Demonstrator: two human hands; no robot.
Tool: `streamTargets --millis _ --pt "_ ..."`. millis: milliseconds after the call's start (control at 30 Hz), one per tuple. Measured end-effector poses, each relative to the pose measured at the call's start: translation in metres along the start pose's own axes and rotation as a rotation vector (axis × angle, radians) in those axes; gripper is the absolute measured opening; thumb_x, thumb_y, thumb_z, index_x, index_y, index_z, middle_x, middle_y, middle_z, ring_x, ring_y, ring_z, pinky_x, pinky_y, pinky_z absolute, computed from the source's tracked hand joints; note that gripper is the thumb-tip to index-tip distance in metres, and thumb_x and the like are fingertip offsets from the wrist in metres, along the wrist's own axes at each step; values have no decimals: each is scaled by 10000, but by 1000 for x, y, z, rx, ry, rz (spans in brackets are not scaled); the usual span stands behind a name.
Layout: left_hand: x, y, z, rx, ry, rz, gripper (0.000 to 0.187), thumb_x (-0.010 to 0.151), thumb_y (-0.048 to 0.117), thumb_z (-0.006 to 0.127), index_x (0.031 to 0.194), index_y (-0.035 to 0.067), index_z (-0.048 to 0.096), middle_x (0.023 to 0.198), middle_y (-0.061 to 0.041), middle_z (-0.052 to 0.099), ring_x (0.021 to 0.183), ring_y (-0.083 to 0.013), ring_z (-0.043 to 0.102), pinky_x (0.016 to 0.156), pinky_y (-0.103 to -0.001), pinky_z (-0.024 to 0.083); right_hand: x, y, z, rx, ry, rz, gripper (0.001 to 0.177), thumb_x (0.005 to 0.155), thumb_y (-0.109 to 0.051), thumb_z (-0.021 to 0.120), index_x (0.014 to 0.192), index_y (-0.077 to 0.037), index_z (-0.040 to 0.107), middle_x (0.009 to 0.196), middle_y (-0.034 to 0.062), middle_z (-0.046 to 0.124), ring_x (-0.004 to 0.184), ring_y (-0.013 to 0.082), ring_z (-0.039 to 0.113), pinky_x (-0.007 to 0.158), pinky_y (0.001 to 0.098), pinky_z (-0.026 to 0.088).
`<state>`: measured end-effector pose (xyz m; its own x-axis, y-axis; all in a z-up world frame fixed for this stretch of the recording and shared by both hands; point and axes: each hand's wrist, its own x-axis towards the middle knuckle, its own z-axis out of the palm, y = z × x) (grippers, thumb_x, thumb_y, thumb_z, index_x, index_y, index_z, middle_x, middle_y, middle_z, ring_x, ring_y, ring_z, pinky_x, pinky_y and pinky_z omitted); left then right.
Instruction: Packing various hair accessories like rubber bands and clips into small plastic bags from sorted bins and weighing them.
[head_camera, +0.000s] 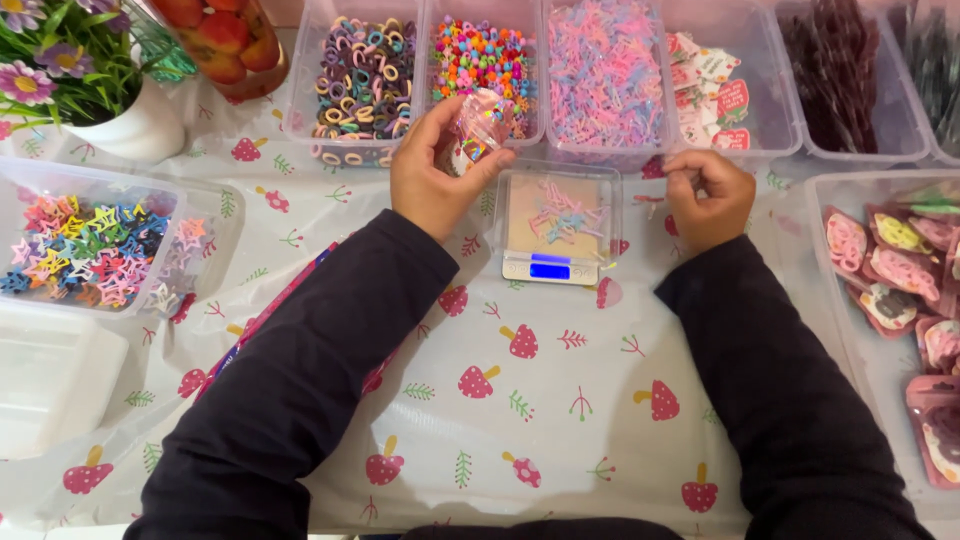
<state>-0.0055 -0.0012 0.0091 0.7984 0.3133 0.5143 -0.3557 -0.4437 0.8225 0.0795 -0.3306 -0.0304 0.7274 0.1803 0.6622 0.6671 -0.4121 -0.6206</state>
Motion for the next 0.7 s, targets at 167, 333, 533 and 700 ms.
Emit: streamTargets --millis 167,333,533,700 --pt "-1 -4 1 9 6 26 693 799 333 936 1347 67 605 1288 -105 669 1158 -181 664 996 -290 580 -4 6 8 189 46 188 198 892 49 510 923 -27 691 700 63 587 578 121 496 540 259 389" --pt "-1 -5 1 17 7 15 684 801 338 933 1346 83 609 1281 -91 667 1142 -168 666 986 -284 578 -6 8 12 227 6 189 172 915 49 530 926 -26 685 661 47 548 561 111 469 539 257 381" --pt "-1 -6 2 14 17 30 684 795 337 938 1337 73 613 1281 -98 671 1145 -169 667 986 -285 580 -5 6 11 204 -7 234 177 911 33 534 928 -32 698 649 53 555 562 122 488 527 260 409" --pt "-1 -8 2 18 25 35 689 792 340 942 1338 80 613 1275 -97 668 1139 -167 668 986 -284 582 -5 5 11 211 -32 227 143 954 3 559 922 -36 693 619 50 538 542 112 469 530 257 397"
